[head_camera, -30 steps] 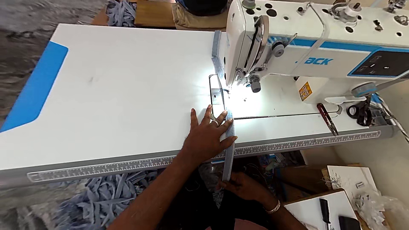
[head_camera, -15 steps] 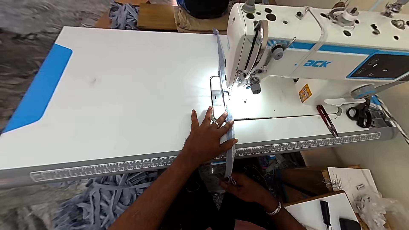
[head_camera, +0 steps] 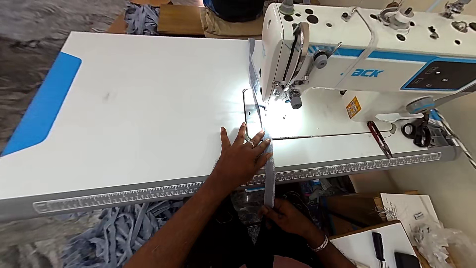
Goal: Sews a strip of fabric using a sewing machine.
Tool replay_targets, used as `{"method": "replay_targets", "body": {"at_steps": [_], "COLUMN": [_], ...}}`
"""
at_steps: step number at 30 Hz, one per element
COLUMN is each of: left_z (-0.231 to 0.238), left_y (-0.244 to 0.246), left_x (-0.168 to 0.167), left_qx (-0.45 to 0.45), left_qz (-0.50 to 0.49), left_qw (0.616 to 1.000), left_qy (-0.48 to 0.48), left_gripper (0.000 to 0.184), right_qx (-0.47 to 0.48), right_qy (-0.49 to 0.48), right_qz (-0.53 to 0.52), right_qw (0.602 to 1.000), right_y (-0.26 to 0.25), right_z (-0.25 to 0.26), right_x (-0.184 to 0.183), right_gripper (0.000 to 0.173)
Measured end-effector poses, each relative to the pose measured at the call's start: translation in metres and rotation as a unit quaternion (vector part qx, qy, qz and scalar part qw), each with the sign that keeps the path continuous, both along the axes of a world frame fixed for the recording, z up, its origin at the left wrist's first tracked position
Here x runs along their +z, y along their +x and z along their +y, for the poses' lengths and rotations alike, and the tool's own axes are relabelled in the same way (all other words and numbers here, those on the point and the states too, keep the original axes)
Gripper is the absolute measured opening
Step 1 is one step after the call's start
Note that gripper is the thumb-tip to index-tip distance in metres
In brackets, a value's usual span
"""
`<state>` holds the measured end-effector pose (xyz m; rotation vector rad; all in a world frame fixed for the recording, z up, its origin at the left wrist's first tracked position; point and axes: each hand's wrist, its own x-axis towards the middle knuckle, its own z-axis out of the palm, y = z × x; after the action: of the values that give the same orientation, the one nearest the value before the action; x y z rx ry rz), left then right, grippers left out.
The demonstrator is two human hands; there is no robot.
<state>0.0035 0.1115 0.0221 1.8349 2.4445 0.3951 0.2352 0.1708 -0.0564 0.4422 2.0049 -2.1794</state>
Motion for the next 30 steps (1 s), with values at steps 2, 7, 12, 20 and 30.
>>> {"method": "replay_targets", "body": {"at_steps": [2, 7, 12, 20, 30], "left_z": [0.002, 0.02, 0.046, 0.062, 0.033], "left_y": [-0.001, -0.013, -0.034, -0.051, -0.02], "left_x": [0.001, 0.007, 0.008, 0.017, 0.012], "left_qx": [0.007, 0.051, 0.083, 0.089, 0.04], "left_qz": [0.002, 0.011, 0.009, -0.015, -0.018], "left_qw": [1.0, 0.998, 0.995, 0.994, 0.999], "left_qy": [-0.001, -0.045, -0.058, -0.069, -0.006], "left_gripper": [0.062, 0.073, 0.071, 0.064, 0.064], "right_qx": [0.005, 0.012, 0.036, -0.21, -0.165], "right_qy": [0.005, 0.017, 0.051, 0.546, 0.545], "right_qz": [-0.01, -0.019, -0.027, -0.124, -0.092], "right_qw": [1.0, 1.0, 0.998, 0.802, 0.817], "right_y": [-0.001, -0.002, -0.001, 0.04, 0.05], "right_z": [0.0, 0.0, 0.001, 0.142, 0.151], "right_x": [0.001, 0.002, 0.002, 0.159, 0.172], "right_gripper": [0.034, 0.034, 0.034, 0.034, 0.04]}}
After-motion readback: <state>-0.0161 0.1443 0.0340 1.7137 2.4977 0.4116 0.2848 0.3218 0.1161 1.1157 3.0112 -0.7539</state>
